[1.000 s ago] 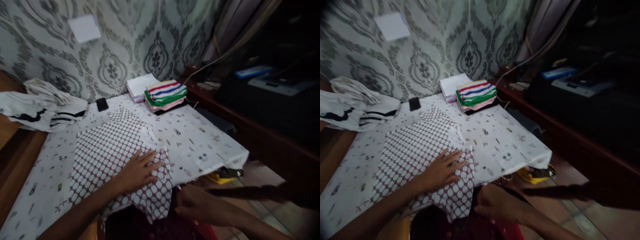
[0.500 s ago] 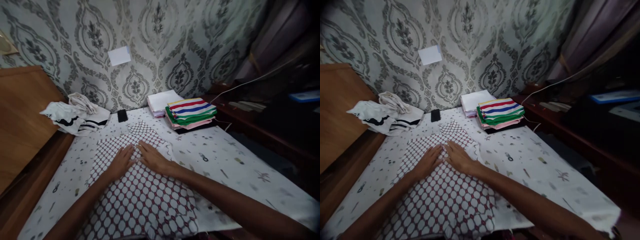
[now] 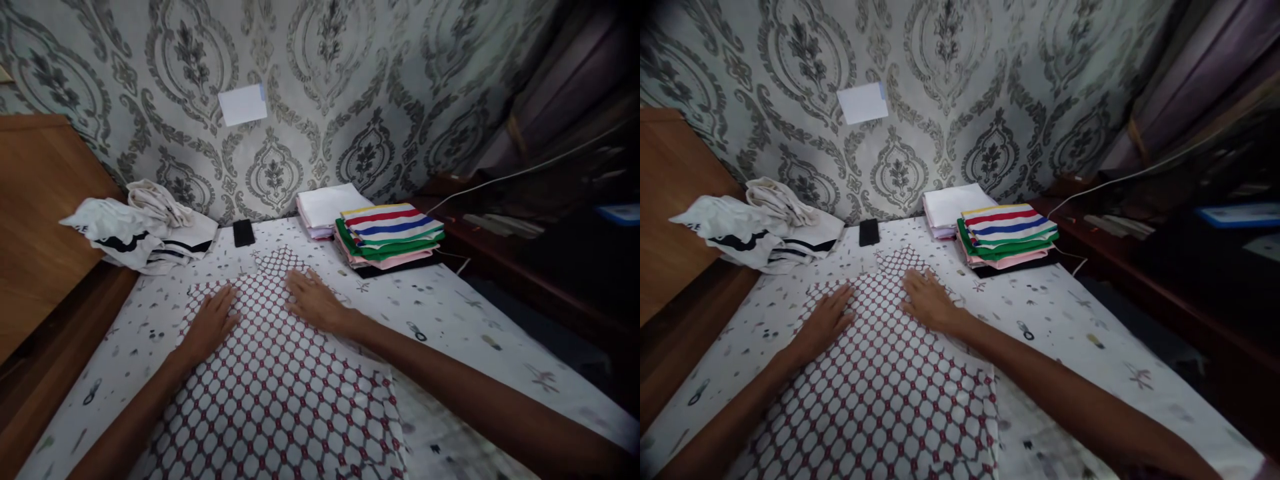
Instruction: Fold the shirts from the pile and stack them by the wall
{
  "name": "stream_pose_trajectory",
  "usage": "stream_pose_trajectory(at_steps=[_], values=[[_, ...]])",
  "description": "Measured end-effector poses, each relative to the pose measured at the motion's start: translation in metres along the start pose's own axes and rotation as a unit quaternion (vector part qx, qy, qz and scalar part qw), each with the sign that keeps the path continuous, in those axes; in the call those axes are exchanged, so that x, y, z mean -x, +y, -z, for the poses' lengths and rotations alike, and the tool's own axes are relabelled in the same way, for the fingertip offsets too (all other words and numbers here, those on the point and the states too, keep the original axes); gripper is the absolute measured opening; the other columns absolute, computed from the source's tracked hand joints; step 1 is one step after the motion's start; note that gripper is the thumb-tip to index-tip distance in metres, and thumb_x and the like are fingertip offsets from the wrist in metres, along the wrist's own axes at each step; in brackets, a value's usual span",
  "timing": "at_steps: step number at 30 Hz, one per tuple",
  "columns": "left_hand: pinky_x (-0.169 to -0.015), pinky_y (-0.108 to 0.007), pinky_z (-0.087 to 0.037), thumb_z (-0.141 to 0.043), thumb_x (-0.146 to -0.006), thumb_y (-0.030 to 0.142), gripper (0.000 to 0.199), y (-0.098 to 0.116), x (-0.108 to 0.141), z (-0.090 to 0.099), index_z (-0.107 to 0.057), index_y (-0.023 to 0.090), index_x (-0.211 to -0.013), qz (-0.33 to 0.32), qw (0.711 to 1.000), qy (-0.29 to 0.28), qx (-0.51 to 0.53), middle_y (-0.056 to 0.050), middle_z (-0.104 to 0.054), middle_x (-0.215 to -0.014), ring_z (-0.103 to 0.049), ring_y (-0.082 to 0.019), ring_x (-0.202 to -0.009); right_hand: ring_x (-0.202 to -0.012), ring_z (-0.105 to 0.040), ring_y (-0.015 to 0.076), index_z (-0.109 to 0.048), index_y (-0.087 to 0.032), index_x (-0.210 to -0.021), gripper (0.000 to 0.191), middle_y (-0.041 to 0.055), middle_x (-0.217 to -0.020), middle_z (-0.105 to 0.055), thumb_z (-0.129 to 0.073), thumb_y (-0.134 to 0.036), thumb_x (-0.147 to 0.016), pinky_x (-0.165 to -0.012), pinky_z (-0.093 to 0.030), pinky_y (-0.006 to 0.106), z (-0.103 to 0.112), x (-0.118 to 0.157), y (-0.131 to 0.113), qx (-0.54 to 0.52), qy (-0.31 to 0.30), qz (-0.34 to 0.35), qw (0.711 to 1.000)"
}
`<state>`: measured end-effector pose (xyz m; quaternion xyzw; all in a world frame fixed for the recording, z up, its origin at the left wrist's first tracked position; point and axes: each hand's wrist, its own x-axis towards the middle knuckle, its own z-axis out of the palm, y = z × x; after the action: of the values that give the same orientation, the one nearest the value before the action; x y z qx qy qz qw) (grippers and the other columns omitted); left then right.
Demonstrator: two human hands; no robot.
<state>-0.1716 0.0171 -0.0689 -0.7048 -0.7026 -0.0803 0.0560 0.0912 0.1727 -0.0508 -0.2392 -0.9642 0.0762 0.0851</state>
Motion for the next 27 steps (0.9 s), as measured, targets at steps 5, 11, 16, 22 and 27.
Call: stream_pose_trajectory(at_steps=[5,11,16,22,27], values=[[-0.119,-0.049,-0.029,-0.028,-0.103,0.043,0.058,0.025,-0.039,-0.016,-0.028,0.016,-0.154,-0.054,0.998,-0.004,0.034,-0.014,-0.039,-0.158,-0.033,-0.023,-0.148,-0.148,-0.028,0.0247,-0.037,-0.014,-0.152,0.055,0.0167,-0.159,-0.034,-0.036,-0.040,-0.103,-0.121,-0.020,0.048,-0.011,-0.057,-0.012,-0.050,-0.052,0.136,0.988],[-0.120,-0.048,-0.028,-0.027,-0.103,0.043,0.057,0.016,-0.053,-0.023,-0.032,0.016,-0.153,-0.039,0.999,0.003,0.027,-0.013,-0.040,-0.157,-0.033,-0.023,-0.147,-0.149,-0.027,0.0246,-0.038,-0.018,-0.152,0.053,0.0142,-0.160,-0.032,-0.035,-0.041,-0.104,-0.120,-0.020,0.049,-0.015,-0.103,0.032,-0.026,-0.044,0.157,0.986],[-0.120,-0.049,-0.029,-0.026,-0.103,0.045,0.056,0.019,-0.051,-0.022,-0.038,0.016,-0.150,-0.031,0.999,0.007,0.011,-0.013,-0.039,-0.157,-0.033,-0.022,-0.147,-0.149,-0.026,0.0249,-0.040,-0.020,-0.151,0.053,0.0130,-0.160,-0.033,-0.037,-0.043,-0.104,-0.119,-0.022,0.051,-0.023,-0.139,0.043,-0.002,-0.023,0.135,0.991],[-0.120,-0.049,-0.027,-0.029,-0.103,0.044,0.055,0.021,-0.053,-0.017,-0.036,0.019,-0.151,-0.020,1.000,-0.009,0.012,-0.012,-0.038,-0.158,-0.032,-0.022,-0.148,-0.138,-0.043,0.0239,-0.046,-0.017,-0.145,0.046,0.0141,-0.149,-0.049,-0.039,-0.036,-0.104,-0.116,-0.026,0.043,-0.018,-0.170,0.049,-0.014,0.060,0.012,0.998],[-0.118,-0.054,-0.029,-0.032,-0.101,0.041,0.054,-0.012,-0.050,-0.013,-0.039,0.018,-0.149,0.046,0.999,-0.013,0.003,-0.014,-0.041,-0.156,-0.034,-0.025,-0.147,-0.128,-0.049,0.0297,-0.052,-0.007,-0.136,0.047,0.0224,-0.137,-0.055,-0.025,-0.031,-0.106,-0.108,-0.034,0.048,-0.009,-0.154,0.076,-0.027,0.092,-0.124,0.988]])
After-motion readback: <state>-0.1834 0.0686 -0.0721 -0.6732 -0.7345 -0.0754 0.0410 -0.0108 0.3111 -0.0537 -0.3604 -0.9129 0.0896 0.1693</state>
